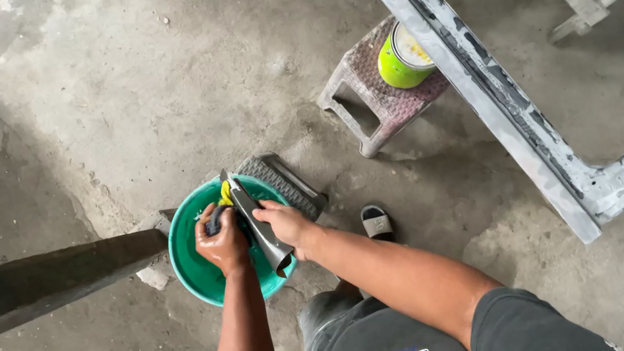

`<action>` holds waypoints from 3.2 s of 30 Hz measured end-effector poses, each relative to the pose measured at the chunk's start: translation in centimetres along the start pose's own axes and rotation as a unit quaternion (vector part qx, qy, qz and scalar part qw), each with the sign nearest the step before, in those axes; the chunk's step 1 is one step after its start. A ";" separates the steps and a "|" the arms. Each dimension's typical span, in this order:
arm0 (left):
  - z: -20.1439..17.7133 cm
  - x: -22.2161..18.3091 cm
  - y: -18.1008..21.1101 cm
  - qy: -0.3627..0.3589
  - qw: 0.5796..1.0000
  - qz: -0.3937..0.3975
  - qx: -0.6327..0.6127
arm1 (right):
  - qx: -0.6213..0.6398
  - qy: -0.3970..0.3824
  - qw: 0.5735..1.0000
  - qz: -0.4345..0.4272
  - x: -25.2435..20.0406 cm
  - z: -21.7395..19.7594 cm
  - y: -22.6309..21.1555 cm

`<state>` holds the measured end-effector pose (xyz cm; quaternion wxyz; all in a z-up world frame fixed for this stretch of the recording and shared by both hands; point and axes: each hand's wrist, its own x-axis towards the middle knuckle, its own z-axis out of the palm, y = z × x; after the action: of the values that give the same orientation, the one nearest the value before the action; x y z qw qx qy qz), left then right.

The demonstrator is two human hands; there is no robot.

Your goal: The person scrubs a metal frame with a yellow sponge and a cloth, rinsing the sponge in a green bucket. The person continues scrubbing different sections of the frame, including the corners and edges, and then wipes the frame with a cloth.

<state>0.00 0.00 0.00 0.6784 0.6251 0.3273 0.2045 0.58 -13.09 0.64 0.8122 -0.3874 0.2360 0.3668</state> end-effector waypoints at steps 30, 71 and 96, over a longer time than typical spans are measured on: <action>32.8 -27.7 -11.3 -0.501 0.803 -0.314 0.079 | -0.258 0.670 0.602 -0.350 -22.2 -40.1 1.5; 43.6 -35.2 -17.3 -0.669 0.421 0.525 0.315 | -0.164 0.813 0.537 -0.156 -22.3 -44.5 -3.8; 43.6 -35.9 -17.5 -0.676 0.438 0.516 0.292 | -0.207 0.834 0.500 -0.114 -25.3 -49.3 3.8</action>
<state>2.99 -58.15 -10.26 0.2307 0.7787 -0.5781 -0.0787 -22.97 -61.45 -13.20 0.1707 -0.6939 0.6751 -0.1833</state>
